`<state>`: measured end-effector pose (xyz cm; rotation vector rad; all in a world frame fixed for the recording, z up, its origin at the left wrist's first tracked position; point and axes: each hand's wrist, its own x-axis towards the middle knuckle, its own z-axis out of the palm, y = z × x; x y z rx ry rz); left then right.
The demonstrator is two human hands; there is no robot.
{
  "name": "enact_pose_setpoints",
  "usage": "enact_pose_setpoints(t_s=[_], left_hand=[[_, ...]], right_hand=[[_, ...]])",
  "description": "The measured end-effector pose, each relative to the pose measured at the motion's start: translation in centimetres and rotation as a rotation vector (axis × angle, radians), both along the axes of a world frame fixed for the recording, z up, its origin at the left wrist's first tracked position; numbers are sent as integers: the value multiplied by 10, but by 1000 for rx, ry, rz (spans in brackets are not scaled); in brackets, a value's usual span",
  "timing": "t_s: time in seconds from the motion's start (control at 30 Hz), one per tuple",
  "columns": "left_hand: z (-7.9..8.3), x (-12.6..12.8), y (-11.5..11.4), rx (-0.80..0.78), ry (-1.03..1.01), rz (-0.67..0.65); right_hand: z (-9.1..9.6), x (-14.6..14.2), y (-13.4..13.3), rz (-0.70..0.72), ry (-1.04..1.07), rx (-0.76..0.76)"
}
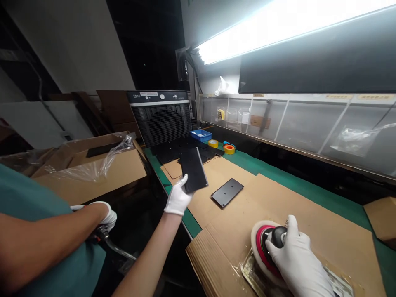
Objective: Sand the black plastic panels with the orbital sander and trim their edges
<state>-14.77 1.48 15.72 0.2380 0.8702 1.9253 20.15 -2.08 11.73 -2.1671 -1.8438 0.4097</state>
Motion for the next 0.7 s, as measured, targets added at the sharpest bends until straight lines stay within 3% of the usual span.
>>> enact_pose_setpoints(t_s=[0.17,0.33,0.43,0.53,0.7], left_hand=[[30,87,-54,-45,-159,-386],[57,142,-70,-128,-169,-677],[65,165,-79,-203,-242,-779],[68,178,-92,-244,-316,-841],[67,181,-110,-254,-366,-829]], right_hand=[[14,-5,-5,26,-21,-35],[33,-8,-8,14,13,-46],[39,-5,-15,47,163,-17],[35,4,-17,33,364,60],[21,12,-10,-66,463,93]])
